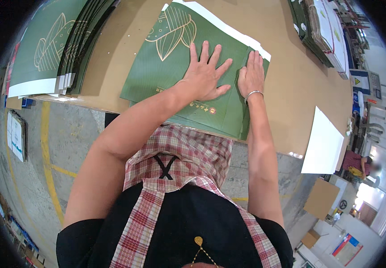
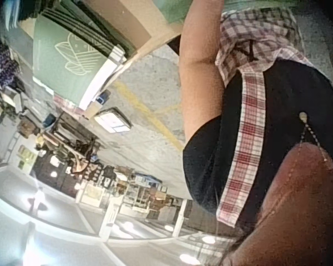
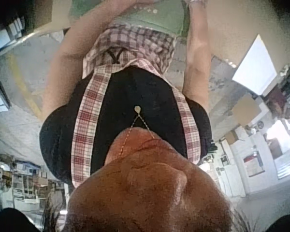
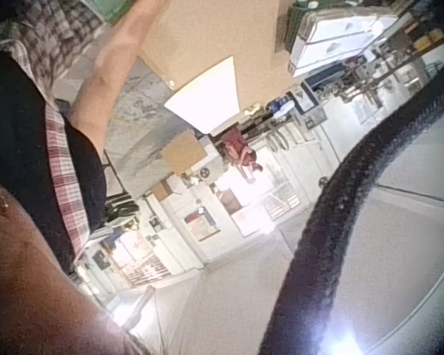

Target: Folding and stacking paper folders in a factory setting.

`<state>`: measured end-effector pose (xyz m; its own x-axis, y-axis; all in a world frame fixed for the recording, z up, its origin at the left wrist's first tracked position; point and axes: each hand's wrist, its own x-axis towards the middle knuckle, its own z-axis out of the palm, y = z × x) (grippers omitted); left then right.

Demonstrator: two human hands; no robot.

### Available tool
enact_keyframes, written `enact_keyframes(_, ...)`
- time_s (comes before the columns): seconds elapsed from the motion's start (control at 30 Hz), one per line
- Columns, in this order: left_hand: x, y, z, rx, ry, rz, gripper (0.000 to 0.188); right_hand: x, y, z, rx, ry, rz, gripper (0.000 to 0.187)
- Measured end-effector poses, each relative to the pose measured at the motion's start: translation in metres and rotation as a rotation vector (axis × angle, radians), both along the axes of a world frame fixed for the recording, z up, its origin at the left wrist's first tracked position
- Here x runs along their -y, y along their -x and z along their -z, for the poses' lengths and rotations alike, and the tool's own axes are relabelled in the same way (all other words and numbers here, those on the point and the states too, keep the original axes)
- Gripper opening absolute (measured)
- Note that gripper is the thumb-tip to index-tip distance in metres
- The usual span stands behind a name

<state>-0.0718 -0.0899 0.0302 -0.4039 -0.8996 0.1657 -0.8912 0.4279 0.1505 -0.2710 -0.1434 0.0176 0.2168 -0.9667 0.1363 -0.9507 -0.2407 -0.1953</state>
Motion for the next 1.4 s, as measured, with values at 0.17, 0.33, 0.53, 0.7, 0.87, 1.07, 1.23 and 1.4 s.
enact_keyframes(0.17,0.0,-0.003,0.002,-0.033,0.024,0.01,0.076,0.0,-0.004,0.0,-0.004,-0.022,0.016,0.065)
enact_keyframes(0.33,-0.004,-0.004,0.0,-0.039,0.014,0.002,0.073,0.013,-0.014,0.0,-0.058,-0.011,0.05,0.062)
enact_keyframes(0.53,-0.003,0.011,0.005,-0.106,0.052,-0.027,0.059,0.086,-0.002,0.004,-0.091,0.076,0.057,0.061)
enact_keyframes(0.7,0.001,0.009,0.011,-0.13,0.06,-0.1,0.057,-0.01,-0.02,0.0,-0.05,0.027,-0.052,0.069)
enact_keyframes(0.87,0.004,0.002,0.005,-0.067,0.102,-0.137,0.057,-0.199,-0.036,-0.061,0.128,-0.222,-0.222,0.065)
enact_keyframes(1.07,0.011,-0.031,0.004,-0.505,0.217,-0.114,0.065,-0.161,0.01,-0.099,0.409,-0.336,0.367,0.048)
enact_keyframes(1.23,-0.025,-0.088,-0.056,-0.234,0.11,-0.634,0.075,-0.106,0.049,-0.064,0.532,-0.667,0.624,0.065)
enact_keyframes(1.4,-0.05,-0.106,-0.02,-0.109,-0.02,-0.792,0.084,-0.1,0.006,-0.033,0.931,-0.327,0.349,0.055)
